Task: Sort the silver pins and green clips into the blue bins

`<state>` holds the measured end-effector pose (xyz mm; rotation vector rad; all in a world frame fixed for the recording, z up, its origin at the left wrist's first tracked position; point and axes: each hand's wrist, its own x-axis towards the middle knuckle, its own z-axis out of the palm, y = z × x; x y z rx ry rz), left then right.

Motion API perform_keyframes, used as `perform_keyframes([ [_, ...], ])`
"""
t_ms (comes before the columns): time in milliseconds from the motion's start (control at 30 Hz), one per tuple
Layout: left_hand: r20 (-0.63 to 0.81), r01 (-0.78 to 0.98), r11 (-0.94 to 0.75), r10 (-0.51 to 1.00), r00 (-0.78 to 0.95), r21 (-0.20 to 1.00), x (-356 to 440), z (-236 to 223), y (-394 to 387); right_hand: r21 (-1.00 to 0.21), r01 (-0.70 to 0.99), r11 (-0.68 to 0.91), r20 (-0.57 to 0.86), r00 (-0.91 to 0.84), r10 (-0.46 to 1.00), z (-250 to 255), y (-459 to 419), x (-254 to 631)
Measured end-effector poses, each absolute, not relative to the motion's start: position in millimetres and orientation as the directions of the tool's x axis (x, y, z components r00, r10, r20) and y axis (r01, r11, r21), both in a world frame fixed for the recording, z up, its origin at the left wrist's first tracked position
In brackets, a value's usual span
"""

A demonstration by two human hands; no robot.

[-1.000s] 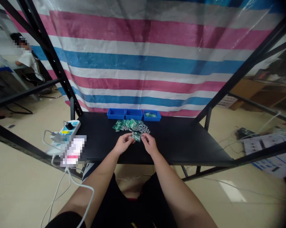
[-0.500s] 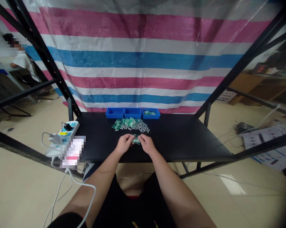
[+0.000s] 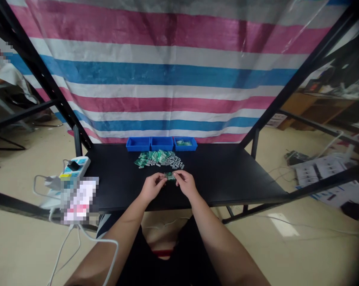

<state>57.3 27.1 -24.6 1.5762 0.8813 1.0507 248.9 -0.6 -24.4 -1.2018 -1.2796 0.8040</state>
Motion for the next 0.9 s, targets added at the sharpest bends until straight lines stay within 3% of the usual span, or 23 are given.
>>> perform_keyframes([
  [333,0.184,0.125,-0.250,0.903,0.388,0.960,57.3,-26.3,28.2,-0.977,0.125,0.174,0.194,0.181,0.964,-20.4,13.2,267.1],
  [600,0.181,0.175,-0.275,0.890,0.419,0.945,57.3,-20.9,28.2,-0.951,-0.150,0.271,0.181,0.443,0.878,16.0,89.2,321.7],
  [733,0.180,0.171,-0.280,0.879,0.442,0.945,57.2,-18.4,28.3,-0.920,-0.201,0.338,0.184,0.539,0.822,24.8,130.2,343.1],
  [900,0.171,0.155,-0.265,0.877,0.448,0.952,57.1,-13.9,28.4,-0.943,-0.220,0.248,0.027,0.696,0.717,2.8,156.3,353.5],
])
